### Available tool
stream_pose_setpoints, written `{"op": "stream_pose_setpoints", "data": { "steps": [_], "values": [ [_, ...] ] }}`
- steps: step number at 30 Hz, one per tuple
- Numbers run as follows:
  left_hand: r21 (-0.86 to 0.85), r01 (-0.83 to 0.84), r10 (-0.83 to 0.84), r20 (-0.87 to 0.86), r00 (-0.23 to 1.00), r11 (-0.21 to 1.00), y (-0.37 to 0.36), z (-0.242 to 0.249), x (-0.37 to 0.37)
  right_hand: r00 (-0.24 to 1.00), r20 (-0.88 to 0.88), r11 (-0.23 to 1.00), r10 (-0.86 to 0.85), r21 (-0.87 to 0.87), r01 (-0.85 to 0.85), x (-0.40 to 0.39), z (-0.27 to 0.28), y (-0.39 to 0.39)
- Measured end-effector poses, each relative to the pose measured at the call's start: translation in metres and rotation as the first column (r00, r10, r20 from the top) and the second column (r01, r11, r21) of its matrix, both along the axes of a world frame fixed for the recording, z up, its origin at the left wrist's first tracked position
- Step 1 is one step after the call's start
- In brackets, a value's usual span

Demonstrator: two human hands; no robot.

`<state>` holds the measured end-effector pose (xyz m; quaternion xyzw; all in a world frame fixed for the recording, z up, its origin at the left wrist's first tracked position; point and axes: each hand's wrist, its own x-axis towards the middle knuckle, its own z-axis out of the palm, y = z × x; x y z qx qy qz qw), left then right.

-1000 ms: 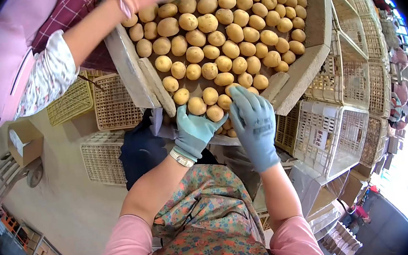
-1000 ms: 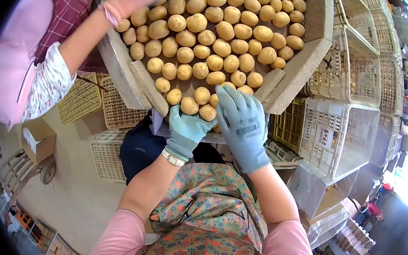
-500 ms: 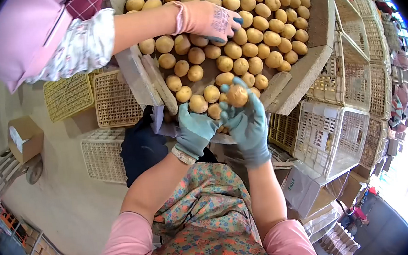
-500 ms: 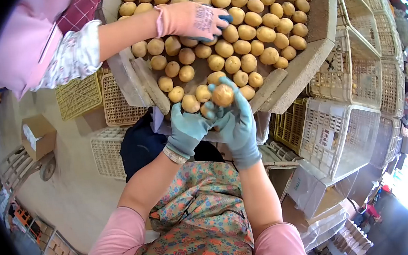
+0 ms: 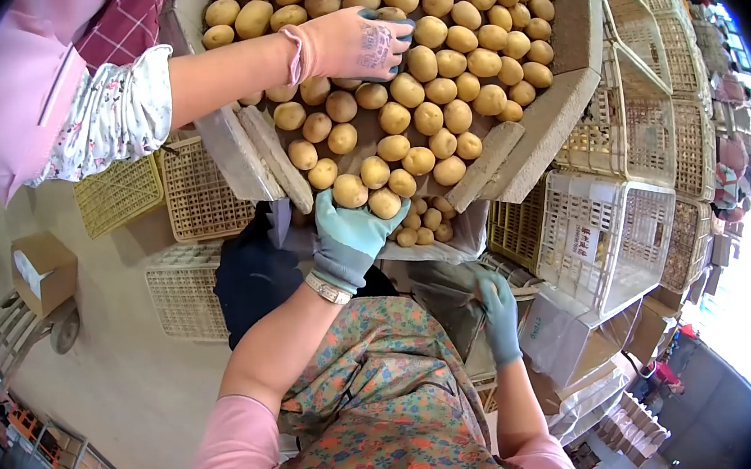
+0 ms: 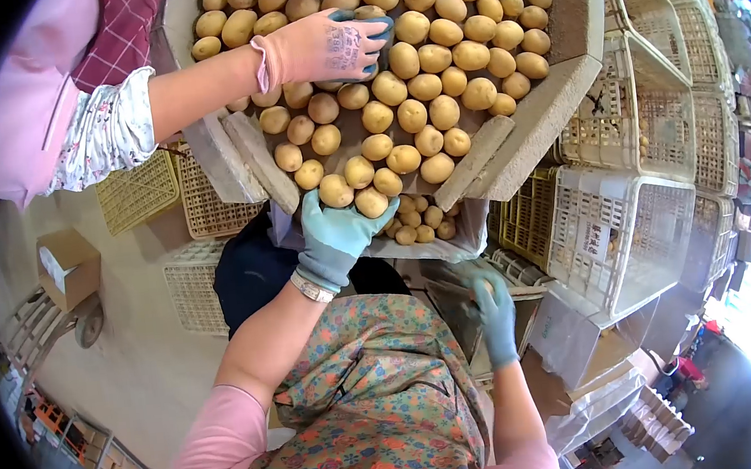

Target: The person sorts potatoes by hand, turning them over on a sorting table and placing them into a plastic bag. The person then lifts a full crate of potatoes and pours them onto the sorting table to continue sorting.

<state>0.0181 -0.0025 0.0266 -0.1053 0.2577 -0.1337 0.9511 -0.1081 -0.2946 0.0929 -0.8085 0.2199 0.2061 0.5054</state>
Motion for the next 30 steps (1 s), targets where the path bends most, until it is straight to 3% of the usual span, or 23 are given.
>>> {"op": "stream_pose_setpoints", "data": {
  "steps": [1,2,3,5,6,7,8,10,11,12,13,14,15,16,18,20,22,23,24,25,26,28,30],
  "values": [
    [-0.002,0.023,-0.023,-0.008,1.000,1.000,0.002,-0.001,-0.001,0.981,-0.176,0.942,0.078,-0.309,-0.130,-0.033,-0.006,-0.037],
    [-0.003,0.017,-0.017,-0.010,1.000,1.000,0.003,-0.001,-0.003,0.930,-0.356,0.778,0.094,-0.557,-0.292,-0.055,-0.011,-0.061],
    [-0.024,0.008,-0.008,-0.009,1.000,1.000,0.002,-0.001,-0.003,0.930,-0.353,0.775,0.099,-0.559,-0.295,-0.060,-0.009,-0.063],
    [-0.046,0.005,-0.005,-0.008,1.000,0.999,0.001,-0.001,-0.002,0.795,-0.458,0.481,0.398,-0.633,-0.606,-0.070,-0.009,-0.061],
    [-0.006,0.011,-0.011,-0.030,0.999,1.000,0.002,0.000,-0.002,0.827,-0.117,0.624,0.550,-0.601,-0.500,-0.050,-0.010,-0.037],
    [0.031,0.022,-0.021,-0.052,0.998,0.999,0.001,0.001,-0.002,0.817,-0.045,0.714,0.576,-0.459,-0.529,-0.003,0.016,0.010],
    [0.091,0.030,-0.027,-0.039,0.999,0.995,0.001,0.005,-0.001,0.890,0.066,0.860,0.451,-0.300,-0.413,0.048,0.050,0.067],
    [0.062,0.024,-0.027,0.045,0.999,0.998,0.000,-0.001,-0.001,0.739,0.454,0.860,0.498,-0.366,-0.355,0.098,0.052,0.114],
    [-0.014,-0.005,0.007,0.175,0.984,1.000,-0.001,-0.020,-0.006,0.627,0.616,0.872,0.477,-0.420,-0.251,0.126,0.046,0.133],
    [-0.008,0.018,-0.017,0.119,0.993,1.000,-0.001,-0.018,-0.004,0.568,0.738,0.916,0.364,-0.393,-0.076,0.151,0.037,0.157],
    [-0.013,0.014,-0.012,0.131,0.991,1.000,0.000,-0.014,-0.004,0.580,0.768,0.922,0.271,-0.381,0.074,0.176,0.028,0.177],
    [-0.018,0.010,-0.007,0.140,0.990,1.000,0.001,-0.011,-0.006,0.711,0.677,0.902,0.191,-0.407,0.145,0.195,0.012,0.199],
    [-0.177,-0.053,0.087,0.189,0.978,0.983,0.002,-0.030,-0.010,0.830,0.456,0.752,0.322,-0.655,0.068,0.207,-0.022,0.227],
    [0.555,0.038,-0.122,0.115,0.986,0.831,0.000,-0.030,-0.016,0.836,0.371,0.755,0.404,-0.651,-0.076,0.203,-0.011,0.248],
    [0.381,-0.004,-0.063,0.164,0.984,0.925,0.007,-0.030,-0.024,0.663,0.614,0.883,0.429,-0.439,-0.165,0.191,-0.003,0.273],
    [0.208,0.006,-0.049,0.201,0.978,0.978,0.009,-0.025,-0.023,0.532,0.617,0.802,0.580,-0.319,-0.505,0.189,0.007,0.269],
    [0.110,0.024,-0.050,0.238,0.970,0.994,0.011,-0.017,-0.019,0.345,0.438,0.551,0.830,-0.736,-0.393,0.182,0.004,0.247],
    [0.071,0.033,-0.050,0.266,0.963,0.997,0.012,-0.016,-0.020,0.355,0.278,0.411,0.892,-0.827,-0.384,0.175,-0.023,0.223],
    [0.070,0.036,-0.055,0.275,0.960,0.997,0.012,-0.011,-0.015,0.362,0.193,0.366,0.912,-0.782,-0.504,0.175,-0.004,0.196],
    [0.149,0.033,-0.049,0.106,0.993,0.988,0.011,0.004,-0.007,0.364,0.211,0.366,0.907,-0.822,-0.437,0.167,-0.005,0.179],
    [0.222,0.034,-0.019,-0.070,0.997,0.974,0.005,0.016,0.001,0.399,0.263,0.427,0.878,-0.808,-0.407,0.160,0.001,0.166],
    [0.202,-0.001,0.023,-0.104,0.994,0.979,-0.002,0.004,-0.001,0.473,0.266,0.489,0.840,-0.748,-0.448,0.151,0.010,0.156],
    [0.165,-0.036,0.059,-0.138,0.989,0.986,-0.001,-0.012,0.000,0.445,0.448,0.618,0.776,-0.681,-0.392,0.163,0.024,0.182]
  ]
}}
